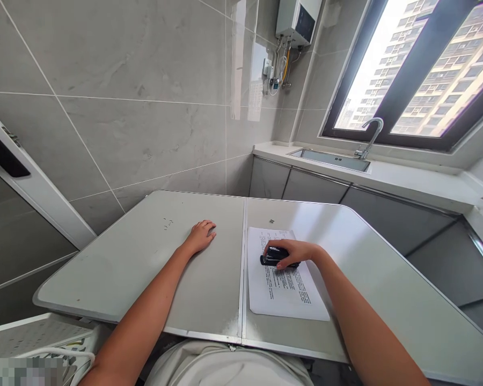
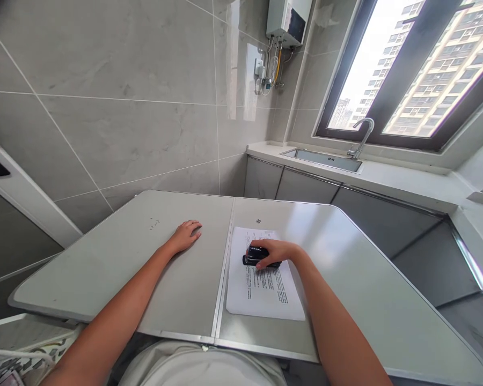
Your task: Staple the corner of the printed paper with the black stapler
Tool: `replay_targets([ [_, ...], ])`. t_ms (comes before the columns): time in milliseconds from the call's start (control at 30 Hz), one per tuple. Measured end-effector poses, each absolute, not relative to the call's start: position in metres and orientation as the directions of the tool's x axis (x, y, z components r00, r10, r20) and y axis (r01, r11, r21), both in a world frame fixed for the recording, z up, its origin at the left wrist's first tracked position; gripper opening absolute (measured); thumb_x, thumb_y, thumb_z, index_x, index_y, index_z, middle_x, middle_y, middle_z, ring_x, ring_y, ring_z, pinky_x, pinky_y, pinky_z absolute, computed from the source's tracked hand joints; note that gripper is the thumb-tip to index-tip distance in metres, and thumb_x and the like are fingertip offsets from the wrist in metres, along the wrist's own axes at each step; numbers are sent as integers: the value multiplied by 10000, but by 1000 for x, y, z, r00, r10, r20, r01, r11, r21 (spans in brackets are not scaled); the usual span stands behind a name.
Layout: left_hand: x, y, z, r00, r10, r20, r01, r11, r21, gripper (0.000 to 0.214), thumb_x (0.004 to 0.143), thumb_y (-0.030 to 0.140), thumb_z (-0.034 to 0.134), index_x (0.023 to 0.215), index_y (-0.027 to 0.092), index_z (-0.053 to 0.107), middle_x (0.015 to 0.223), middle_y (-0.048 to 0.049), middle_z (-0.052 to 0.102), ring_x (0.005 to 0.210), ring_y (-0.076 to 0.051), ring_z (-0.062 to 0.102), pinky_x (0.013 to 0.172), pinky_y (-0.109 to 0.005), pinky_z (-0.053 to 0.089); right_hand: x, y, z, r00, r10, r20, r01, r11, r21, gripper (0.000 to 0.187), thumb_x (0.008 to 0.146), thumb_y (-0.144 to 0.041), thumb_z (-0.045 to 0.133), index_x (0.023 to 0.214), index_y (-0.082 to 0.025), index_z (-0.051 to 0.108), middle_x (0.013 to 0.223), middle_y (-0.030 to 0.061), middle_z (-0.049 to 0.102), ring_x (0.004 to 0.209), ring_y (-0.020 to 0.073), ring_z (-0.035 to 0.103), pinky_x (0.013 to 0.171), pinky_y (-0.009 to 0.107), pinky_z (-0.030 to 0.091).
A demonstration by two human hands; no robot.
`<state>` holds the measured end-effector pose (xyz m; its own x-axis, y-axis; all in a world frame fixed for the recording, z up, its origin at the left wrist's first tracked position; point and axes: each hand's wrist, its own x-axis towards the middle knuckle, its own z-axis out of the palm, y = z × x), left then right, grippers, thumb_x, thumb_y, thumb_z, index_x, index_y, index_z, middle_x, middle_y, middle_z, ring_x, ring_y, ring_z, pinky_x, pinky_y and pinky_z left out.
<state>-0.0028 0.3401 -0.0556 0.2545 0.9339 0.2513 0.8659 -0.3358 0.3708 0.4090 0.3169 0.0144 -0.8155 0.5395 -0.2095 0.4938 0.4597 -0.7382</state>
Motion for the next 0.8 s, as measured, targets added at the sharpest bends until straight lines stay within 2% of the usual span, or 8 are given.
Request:
replay_targets([
  [133,9,334,-51,295,927,233,828,-369,422,358,994,355,514,1283,235,688,1422,-86,618,1302,-271,566,1159,-474,404,375,305,15,-840,525,-138,451,533,-716,345,837,-307,731,1172,-247,675,1162,22,706,1021,210,642,884,308,498],
  [200,18,330,-48,336,914,228,774,-405,487,381,1019,380,483,1317,240,675,1435,-77,622,1338,-250,553,1185,-451,387,359,300,11,-867,493,-69,395,598,-698,313,834,-274,731,1142,-244,686,1138,17,714,1003,204,648,878,306,502],
  [333,38,321,-42,388,890,237,687,-451,570,464,1042,448,456,1433,245,603,1523,-66,562,1436,-236,470,1223,-424,351,341,294,8,-858,510,62,366,692,-622,214,824,-249,746,1035,-235,709,1055,17,733,941,199,657,867,311,503],
  [467,59,313,-40,429,873,231,672,-479,564,489,1048,480,455,1458,245,583,1495,-77,589,1403,-249,501,1211,-447,360,336,290,11,-859,498,121,320,707,-631,199,828,-189,721,1022,-232,702,1028,7,736,913,181,662,856,297,501],
  [533,69,310,-42,475,852,222,676,-515,527,486,1022,469,526,1462,271,581,1471,-73,609,1372,-261,528,1216,-475,347,331,286,11,-843,518,148,328,712,-621,188,831,-192,723,1014,-230,701,1017,11,731,910,183,659,851,298,499],
  [600,76,310,-44,503,839,207,702,-537,468,487,982,427,607,1451,296,597,1516,-80,562,1397,-286,501,1230,-511,317,321,280,10,-816,544,195,339,724,-601,173,846,-212,723,1016,-235,701,1019,16,727,923,190,658,872,308,493],
  [700,71,312,-47,484,858,172,756,-510,411,469,938,380,669,1399,300,652,1606,-100,442,1471,-328,411,1232,-536,309,306,269,7,-762,593,261,381,736,-560,279,870,-255,717,1146,-267,677,1117,28,720,1015,217,656,919,334,474],
  [800,52,317,-47,457,879,138,760,-466,453,483,924,436,682,1391,315,657,1626,-88,413,1489,-331,393,1208,-519,370,298,263,2,-720,665,198,512,702,-496,476,807,-360,802,1237,-266,621,1148,61,713,1032,266,651,844,340,466],
])
